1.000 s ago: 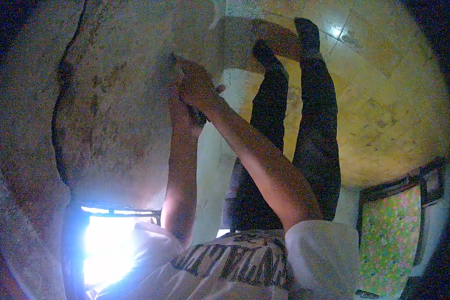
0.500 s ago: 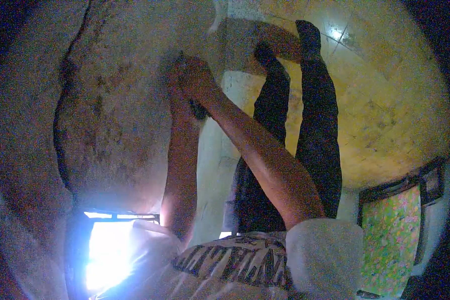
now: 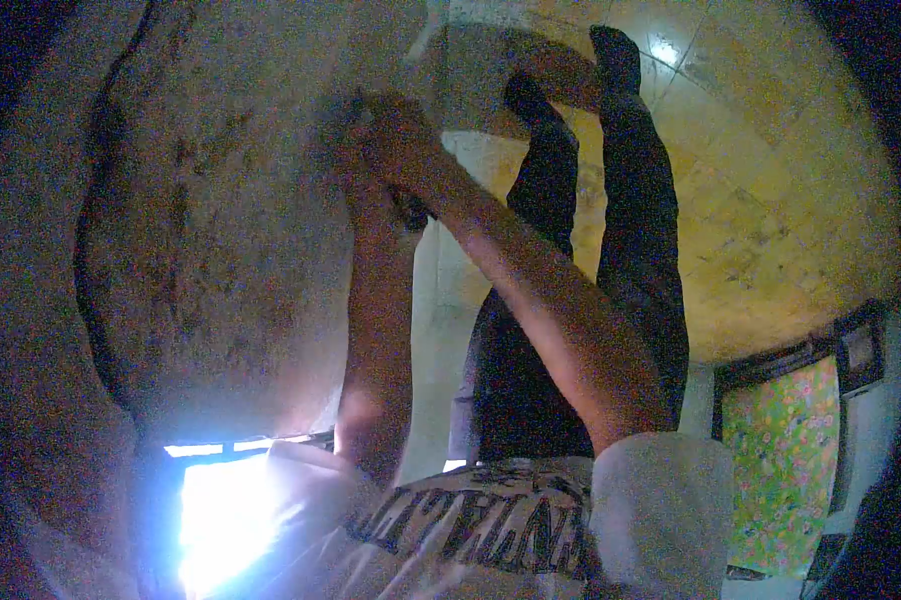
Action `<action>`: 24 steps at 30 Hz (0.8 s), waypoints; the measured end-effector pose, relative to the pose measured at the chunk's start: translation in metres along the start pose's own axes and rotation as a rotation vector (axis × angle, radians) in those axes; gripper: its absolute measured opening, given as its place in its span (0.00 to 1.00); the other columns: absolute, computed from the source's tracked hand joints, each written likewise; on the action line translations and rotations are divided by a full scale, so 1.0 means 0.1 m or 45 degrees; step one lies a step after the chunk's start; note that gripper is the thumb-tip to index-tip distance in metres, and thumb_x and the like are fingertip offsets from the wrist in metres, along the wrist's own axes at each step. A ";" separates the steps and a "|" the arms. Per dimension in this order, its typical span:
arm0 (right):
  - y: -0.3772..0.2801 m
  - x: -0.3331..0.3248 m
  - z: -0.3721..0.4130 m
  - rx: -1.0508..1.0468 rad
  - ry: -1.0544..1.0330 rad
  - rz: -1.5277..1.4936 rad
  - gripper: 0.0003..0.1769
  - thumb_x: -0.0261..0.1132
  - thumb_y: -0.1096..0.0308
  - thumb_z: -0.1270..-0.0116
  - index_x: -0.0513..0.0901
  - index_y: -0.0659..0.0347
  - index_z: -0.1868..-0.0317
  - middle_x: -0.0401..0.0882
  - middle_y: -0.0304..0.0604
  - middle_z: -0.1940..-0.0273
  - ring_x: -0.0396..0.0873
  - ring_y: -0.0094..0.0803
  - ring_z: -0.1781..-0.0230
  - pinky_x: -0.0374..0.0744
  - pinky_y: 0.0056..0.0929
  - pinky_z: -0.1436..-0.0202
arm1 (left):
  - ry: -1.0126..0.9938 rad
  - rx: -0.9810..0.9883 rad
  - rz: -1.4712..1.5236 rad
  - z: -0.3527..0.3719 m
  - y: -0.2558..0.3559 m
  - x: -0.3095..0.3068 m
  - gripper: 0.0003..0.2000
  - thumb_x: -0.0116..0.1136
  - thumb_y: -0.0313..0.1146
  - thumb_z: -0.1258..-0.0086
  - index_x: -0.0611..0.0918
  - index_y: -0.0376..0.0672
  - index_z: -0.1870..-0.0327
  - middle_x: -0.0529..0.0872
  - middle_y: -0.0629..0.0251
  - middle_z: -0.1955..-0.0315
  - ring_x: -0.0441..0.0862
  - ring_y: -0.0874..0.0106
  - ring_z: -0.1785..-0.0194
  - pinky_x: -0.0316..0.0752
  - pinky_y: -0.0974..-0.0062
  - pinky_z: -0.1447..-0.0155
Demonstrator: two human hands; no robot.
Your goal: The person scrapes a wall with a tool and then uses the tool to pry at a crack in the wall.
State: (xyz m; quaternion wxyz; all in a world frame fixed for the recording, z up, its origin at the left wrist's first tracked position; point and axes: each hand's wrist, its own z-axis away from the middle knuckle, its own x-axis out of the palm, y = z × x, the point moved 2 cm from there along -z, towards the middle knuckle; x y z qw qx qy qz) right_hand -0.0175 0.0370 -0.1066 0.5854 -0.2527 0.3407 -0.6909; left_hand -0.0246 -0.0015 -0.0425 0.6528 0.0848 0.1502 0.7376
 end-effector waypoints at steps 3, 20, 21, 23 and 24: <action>-0.02 -0.03 -0.04 -0.040 0.044 0.102 0.21 0.55 0.67 0.37 0.76 0.70 0.47 0.76 0.62 0.51 0.75 0.53 0.47 0.71 0.42 0.41 | 0.000 0.006 0.006 -0.02 -0.01 0.02 0.19 0.48 0.48 0.35 0.74 0.41 0.53 0.79 0.62 0.63 0.79 0.68 0.59 0.75 0.67 0.56; -0.16 -0.15 -0.03 -0.053 -0.018 0.153 0.19 0.56 0.67 0.38 0.78 0.70 0.50 0.77 0.61 0.52 0.75 0.53 0.49 0.71 0.43 0.42 | -0.002 0.031 -0.015 -0.15 0.03 0.06 0.20 0.47 0.49 0.34 0.74 0.41 0.53 0.79 0.62 0.62 0.79 0.68 0.59 0.75 0.68 0.56; -0.19 -0.18 -0.04 -0.078 -0.041 0.149 0.19 0.56 0.68 0.38 0.78 0.70 0.50 0.78 0.61 0.53 0.76 0.54 0.50 0.72 0.43 0.43 | -0.002 0.034 -0.011 -0.16 0.03 0.07 0.20 0.47 0.49 0.34 0.74 0.41 0.53 0.79 0.61 0.62 0.79 0.68 0.59 0.75 0.68 0.56; -0.19 -0.19 -0.08 -0.168 -0.036 0.170 0.18 0.56 0.67 0.39 0.79 0.70 0.52 0.78 0.62 0.55 0.77 0.55 0.52 0.73 0.43 0.44 | -0.001 0.046 0.003 -0.09 -0.02 0.05 0.20 0.47 0.49 0.34 0.74 0.41 0.53 0.79 0.61 0.62 0.79 0.67 0.59 0.75 0.68 0.56; -0.17 -0.12 -0.02 -0.213 -0.009 0.182 0.18 0.56 0.67 0.39 0.79 0.70 0.53 0.79 0.63 0.56 0.77 0.55 0.52 0.73 0.44 0.45 | 0.005 0.042 0.005 -0.04 -0.03 0.01 0.20 0.47 0.50 0.34 0.74 0.41 0.53 0.79 0.61 0.62 0.79 0.67 0.59 0.75 0.68 0.56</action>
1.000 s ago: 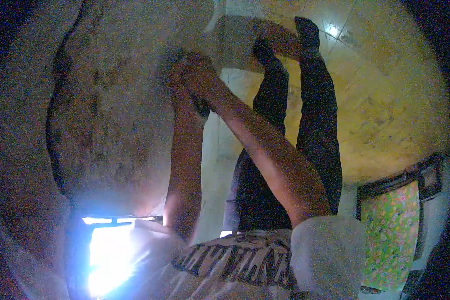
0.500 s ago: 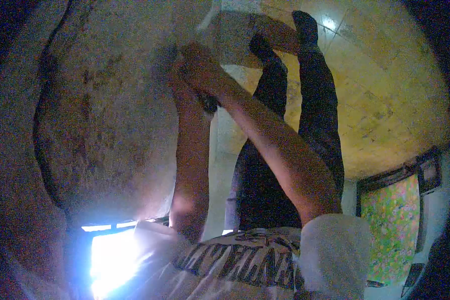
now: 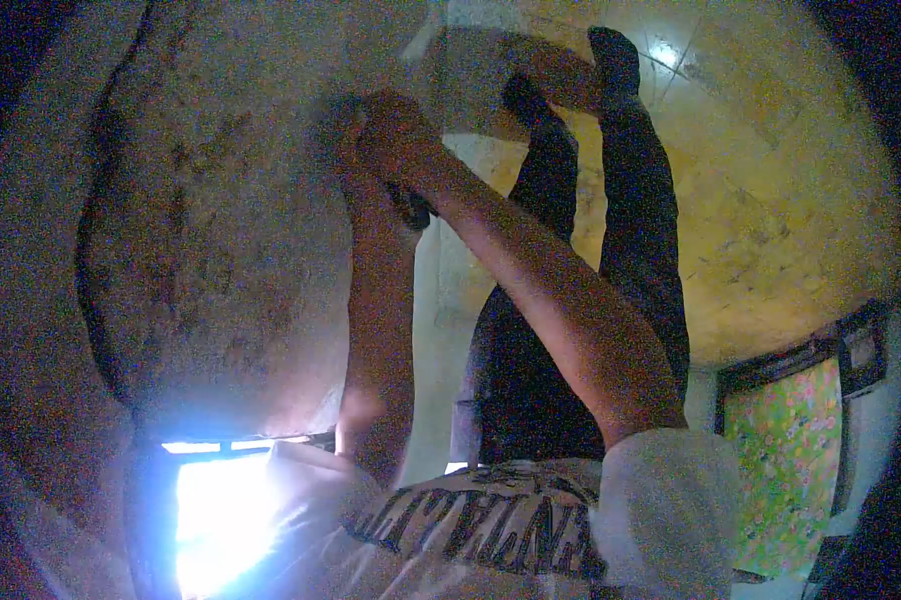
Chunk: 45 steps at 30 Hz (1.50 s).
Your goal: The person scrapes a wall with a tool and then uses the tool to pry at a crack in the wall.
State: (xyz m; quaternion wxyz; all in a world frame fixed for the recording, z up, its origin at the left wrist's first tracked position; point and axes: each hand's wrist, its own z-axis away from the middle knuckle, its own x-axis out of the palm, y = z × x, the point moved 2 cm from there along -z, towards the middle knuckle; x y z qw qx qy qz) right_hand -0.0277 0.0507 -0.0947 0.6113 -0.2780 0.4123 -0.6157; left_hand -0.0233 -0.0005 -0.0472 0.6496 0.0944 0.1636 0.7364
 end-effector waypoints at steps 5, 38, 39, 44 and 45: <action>0.15 0.05 -0.05 -0.005 -0.053 0.041 0.17 0.58 0.66 0.40 0.78 0.69 0.54 0.78 0.60 0.56 0.76 0.54 0.54 0.74 0.46 0.47 | -0.005 0.006 -0.004 -0.08 -0.05 0.03 0.20 0.47 0.50 0.34 0.74 0.41 0.53 0.79 0.61 0.62 0.79 0.67 0.59 0.75 0.68 0.56; 0.06 0.17 0.05 -0.002 0.056 0.088 0.19 0.57 0.64 0.40 0.80 0.68 0.53 0.79 0.63 0.55 0.78 0.53 0.54 0.74 0.42 0.45 | 0.023 0.027 0.009 -0.01 -0.02 -0.10 0.22 0.45 0.52 0.33 0.74 0.41 0.52 0.79 0.61 0.61 0.79 0.67 0.58 0.74 0.68 0.55; 0.07 0.17 0.06 0.014 0.048 0.069 0.19 0.57 0.64 0.40 0.80 0.68 0.53 0.79 0.63 0.55 0.78 0.53 0.54 0.74 0.42 0.46 | 0.026 0.029 0.005 -0.01 -0.01 -0.09 0.22 0.45 0.52 0.33 0.74 0.41 0.52 0.79 0.61 0.61 0.79 0.67 0.58 0.74 0.68 0.55; 0.33 0.26 -0.13 0.142 -0.006 -0.054 0.19 0.56 0.67 0.40 0.79 0.68 0.51 0.78 0.63 0.56 0.78 0.53 0.54 0.75 0.43 0.47 | 0.027 0.017 0.002 -0.20 0.00 -0.02 0.22 0.45 0.52 0.33 0.74 0.41 0.52 0.79 0.61 0.61 0.79 0.67 0.58 0.74 0.68 0.55; 0.28 0.20 -0.09 0.093 0.005 0.000 0.19 0.57 0.68 0.40 0.78 0.68 0.50 0.78 0.63 0.56 0.78 0.53 0.54 0.75 0.42 0.47 | 0.033 0.016 -0.001 -0.20 -0.01 -0.01 0.22 0.45 0.53 0.33 0.74 0.41 0.52 0.79 0.61 0.61 0.79 0.67 0.58 0.74 0.68 0.55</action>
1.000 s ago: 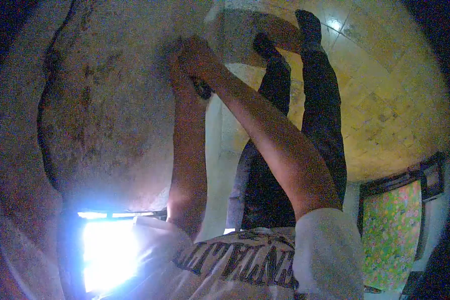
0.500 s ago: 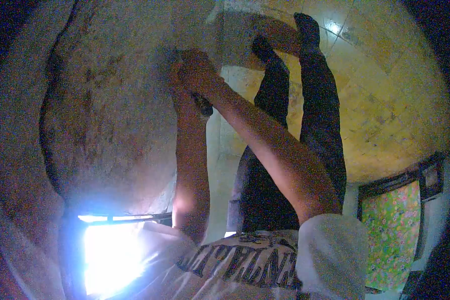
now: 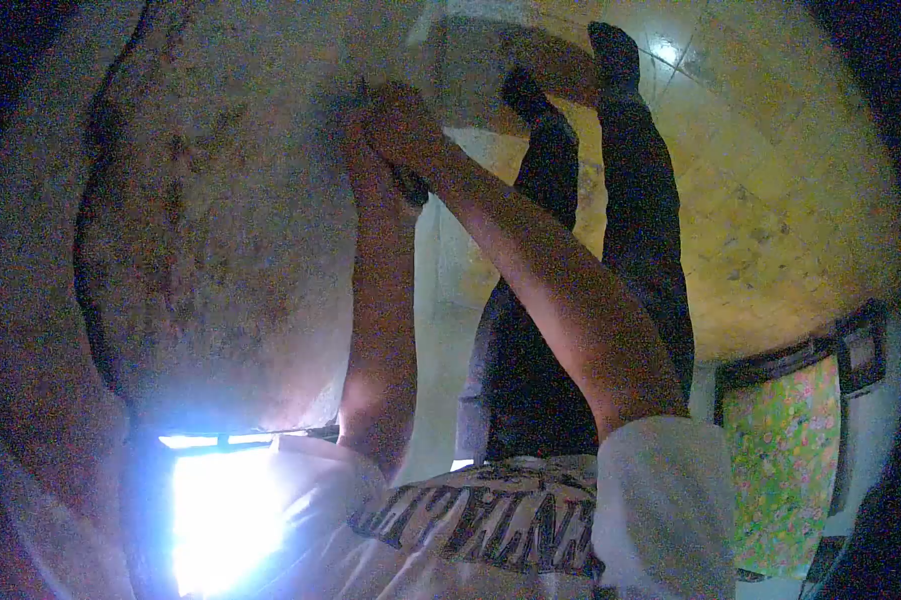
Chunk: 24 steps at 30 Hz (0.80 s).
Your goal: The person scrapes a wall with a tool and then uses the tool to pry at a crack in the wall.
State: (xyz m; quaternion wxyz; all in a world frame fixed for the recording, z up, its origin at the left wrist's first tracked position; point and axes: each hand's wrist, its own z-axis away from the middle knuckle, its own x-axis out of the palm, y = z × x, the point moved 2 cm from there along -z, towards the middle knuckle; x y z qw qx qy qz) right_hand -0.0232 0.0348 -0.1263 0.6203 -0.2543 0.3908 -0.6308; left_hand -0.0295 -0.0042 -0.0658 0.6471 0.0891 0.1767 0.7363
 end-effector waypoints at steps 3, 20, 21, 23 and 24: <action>-0.02 0.03 0.14 -0.122 0.122 0.024 0.21 0.57 0.68 0.41 0.77 0.66 0.47 0.79 0.61 0.55 0.78 0.52 0.53 0.75 0.41 0.47 | 0.018 -0.014 0.017 0.14 -0.06 -0.05 0.22 0.45 0.53 0.33 0.74 0.41 0.52 0.79 0.61 0.61 0.79 0.67 0.58 0.74 0.68 0.55; 0.08 0.11 0.49 0.201 -0.057 -0.408 0.34 0.62 0.74 0.47 0.68 0.63 0.36 0.80 0.57 0.54 0.82 0.34 0.60 0.78 0.29 0.54 | 0.063 -0.173 -0.010 0.53 -0.26 -0.28 0.19 0.38 0.51 0.27 0.74 0.47 0.50 0.79 0.68 0.61 0.78 0.71 0.57 0.76 0.70 0.54; 0.11 0.16 0.48 0.175 -0.028 -0.437 0.34 0.62 0.74 0.47 0.68 0.63 0.36 0.80 0.57 0.54 0.82 0.34 0.60 0.78 0.29 0.55 | 0.027 -0.152 0.002 0.51 -0.28 -0.31 0.18 0.39 0.50 0.27 0.74 0.47 0.50 0.79 0.68 0.61 0.78 0.71 0.57 0.76 0.70 0.54; 0.16 0.26 0.45 0.076 0.097 -0.341 0.33 0.62 0.74 0.47 0.70 0.62 0.37 0.79 0.57 0.53 0.82 0.34 0.61 0.79 0.29 0.55 | 0.006 -0.117 -0.026 0.48 -0.37 -0.41 0.19 0.38 0.52 0.27 0.73 0.47 0.53 0.78 0.68 0.65 0.76 0.73 0.64 0.73 0.72 0.63; 0.20 0.31 0.42 0.000 0.195 -0.212 0.32 0.62 0.74 0.48 0.71 0.62 0.38 0.79 0.57 0.52 0.83 0.34 0.61 0.79 0.29 0.55 | 0.016 -0.102 -0.063 0.45 -0.43 -0.46 0.21 0.36 0.55 0.27 0.73 0.46 0.57 0.78 0.69 0.70 0.75 0.75 0.72 0.70 0.75 0.72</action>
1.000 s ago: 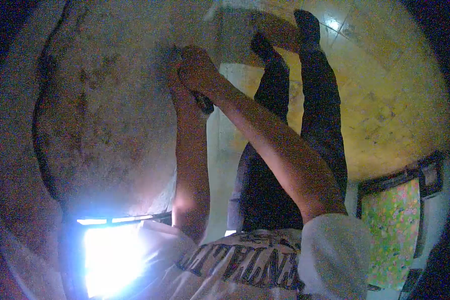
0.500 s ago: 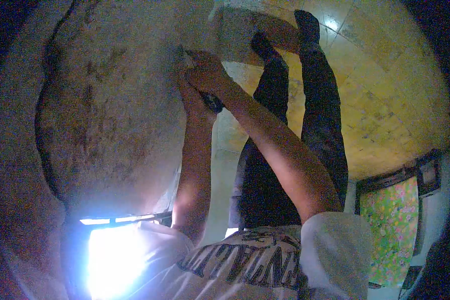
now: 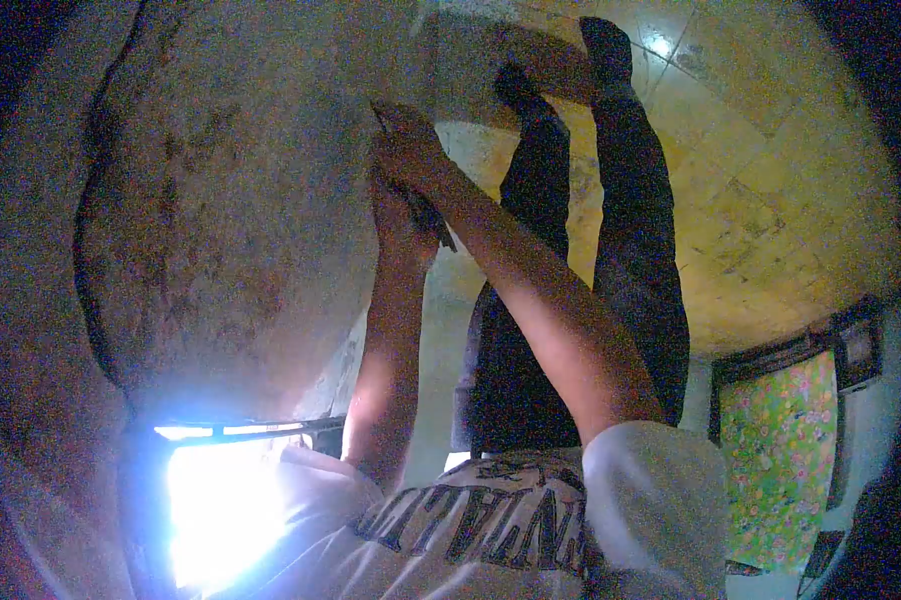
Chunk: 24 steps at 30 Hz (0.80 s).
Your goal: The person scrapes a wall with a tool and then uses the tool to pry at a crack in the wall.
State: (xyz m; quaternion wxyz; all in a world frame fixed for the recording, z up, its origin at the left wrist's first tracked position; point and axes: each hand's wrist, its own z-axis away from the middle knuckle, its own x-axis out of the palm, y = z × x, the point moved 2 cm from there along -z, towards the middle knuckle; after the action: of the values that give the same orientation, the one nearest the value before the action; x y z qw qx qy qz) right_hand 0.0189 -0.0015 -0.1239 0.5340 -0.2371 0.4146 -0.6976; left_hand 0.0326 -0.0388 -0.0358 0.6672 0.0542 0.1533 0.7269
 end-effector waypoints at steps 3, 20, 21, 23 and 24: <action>0.07 0.17 -0.04 0.048 -0.038 -0.059 0.30 0.61 0.75 0.48 0.73 0.62 0.40 0.77 0.58 0.50 0.84 0.38 0.63 0.80 0.31 0.55 | 0.114 0.011 -0.119 -0.04 -0.04 -0.13 0.23 0.33 0.57 0.26 0.72 0.46 0.65 0.74 0.71 0.79 0.68 0.78 0.85 0.60 0.78 0.85; -0.20 0.38 0.07 0.338 -0.139 -0.316 0.27 0.60 0.64 0.42 0.73 0.54 0.40 0.76 0.51 0.46 0.72 0.51 0.45 0.70 0.45 0.39 | 0.138 -0.013 -0.501 0.14 0.21 -0.35 0.24 0.32 0.56 0.26 0.70 0.47 0.74 0.67 0.72 0.89 0.63 0.79 0.90 0.55 0.77 0.88; -0.21 0.38 0.02 0.344 -0.149 -0.285 0.27 0.60 0.64 0.42 0.73 0.54 0.40 0.75 0.52 0.46 0.73 0.51 0.46 0.70 0.45 0.40 | 0.092 0.030 -0.458 0.11 0.20 -0.38 0.24 0.32 0.56 0.26 0.70 0.47 0.74 0.67 0.72 0.89 0.63 0.79 0.90 0.55 0.77 0.88; -0.22 0.39 -0.03 0.272 -0.124 -0.194 0.26 0.60 0.67 0.42 0.73 0.56 0.40 0.77 0.53 0.50 0.76 0.47 0.55 0.74 0.42 0.50 | 0.087 0.040 -0.429 0.06 0.20 -0.40 0.23 0.33 0.56 0.26 0.70 0.47 0.74 0.68 0.72 0.89 0.63 0.79 0.90 0.55 0.77 0.88; -0.21 0.39 -0.04 0.187 -0.082 -0.123 0.25 0.60 0.70 0.41 0.74 0.58 0.41 0.79 0.54 0.54 0.79 0.42 0.64 0.78 0.39 0.60 | 0.112 0.009 -0.437 0.03 0.19 -0.41 0.23 0.34 0.55 0.26 0.70 0.47 0.73 0.68 0.72 0.88 0.63 0.79 0.90 0.55 0.78 0.88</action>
State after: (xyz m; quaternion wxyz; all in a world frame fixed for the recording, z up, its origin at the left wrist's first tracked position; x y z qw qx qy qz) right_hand -0.0083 -0.0349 -0.1130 0.5287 -0.2393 0.3333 -0.7430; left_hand 0.0200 -0.0804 -0.0219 0.7739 -0.0023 0.1917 0.6036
